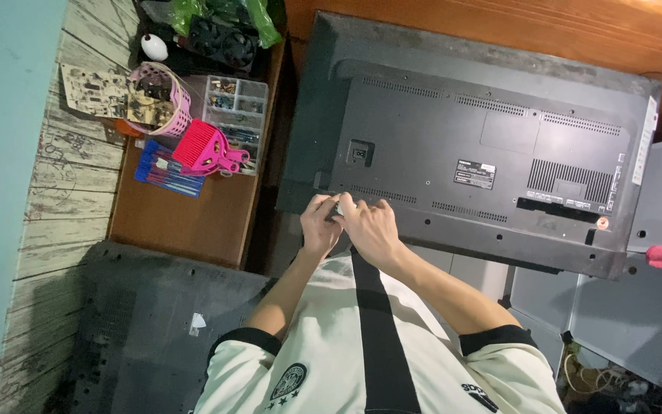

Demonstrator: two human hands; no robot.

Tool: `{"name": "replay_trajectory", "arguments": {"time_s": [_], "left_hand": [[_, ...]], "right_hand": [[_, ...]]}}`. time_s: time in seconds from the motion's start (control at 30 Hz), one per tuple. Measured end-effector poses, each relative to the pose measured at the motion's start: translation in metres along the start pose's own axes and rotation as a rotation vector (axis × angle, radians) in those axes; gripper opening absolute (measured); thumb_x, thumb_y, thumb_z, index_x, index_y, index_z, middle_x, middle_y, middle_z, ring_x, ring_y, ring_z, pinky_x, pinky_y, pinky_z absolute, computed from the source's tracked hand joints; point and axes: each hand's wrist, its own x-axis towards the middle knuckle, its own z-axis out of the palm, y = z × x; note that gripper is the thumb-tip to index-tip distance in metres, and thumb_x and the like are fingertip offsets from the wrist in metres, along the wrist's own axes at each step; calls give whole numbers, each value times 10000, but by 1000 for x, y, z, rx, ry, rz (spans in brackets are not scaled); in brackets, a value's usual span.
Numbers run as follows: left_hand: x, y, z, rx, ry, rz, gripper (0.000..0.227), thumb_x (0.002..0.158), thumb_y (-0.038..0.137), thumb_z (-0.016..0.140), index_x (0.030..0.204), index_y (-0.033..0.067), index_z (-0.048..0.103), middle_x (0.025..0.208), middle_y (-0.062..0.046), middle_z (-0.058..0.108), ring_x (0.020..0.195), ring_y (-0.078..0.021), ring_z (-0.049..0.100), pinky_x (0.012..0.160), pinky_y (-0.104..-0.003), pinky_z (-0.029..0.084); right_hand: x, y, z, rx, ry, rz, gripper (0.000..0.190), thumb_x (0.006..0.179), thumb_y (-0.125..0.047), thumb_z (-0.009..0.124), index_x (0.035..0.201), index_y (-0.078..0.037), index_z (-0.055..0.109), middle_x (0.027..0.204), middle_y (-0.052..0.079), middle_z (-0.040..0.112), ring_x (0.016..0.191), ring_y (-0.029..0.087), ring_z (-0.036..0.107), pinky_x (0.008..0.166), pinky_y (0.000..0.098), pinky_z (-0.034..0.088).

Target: The person uses a screwdriver to tighten screws on the back panel of a television. They select a screw from a compartmentalized box, place it on the screwdriver, and then drive it into the TV casing. This process is repeated for multiple screws across the back of the device.

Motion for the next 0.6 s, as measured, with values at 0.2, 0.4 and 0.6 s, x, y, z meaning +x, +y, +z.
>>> {"name": "replay_trajectory", "arguments": {"time_s": [0.2, 0.4, 0.6], "left_hand": [[26, 24, -20, -200, -133, -52, 133, 822, 69, 733, 947, 32, 707, 788, -111, 631, 708, -274, 641, 625, -325, 470], [12, 17, -11, -64, -116, -124, 294, 729, -22, 814, 987, 35, 685, 940, -100, 633, 844, -324, 669, 743, -413, 537], [7, 13, -19, -119, -115, -106, 351, 739, -42, 740, 1074, 56, 702, 886, -115, 626, 807, -294, 653, 698, -373, 498]], "right_hand": [[-6, 11, 25, 74, -8, -58, 289, 978, -210, 473, 1205, -33, 481, 767, 140, 650, 591, 312, 718, 774, 444, 494], [-3, 7, 9, -39, 13, 22, 315, 916, -380, 600, 1034, -115, 474, 656, 70, 653, 541, 281, 698, 743, 416, 467], [-2, 2, -1, -33, -25, -103, 167, 954, -207, 503, 1065, -81, 504, 707, 86, 616, 527, 262, 687, 803, 428, 489]]}}
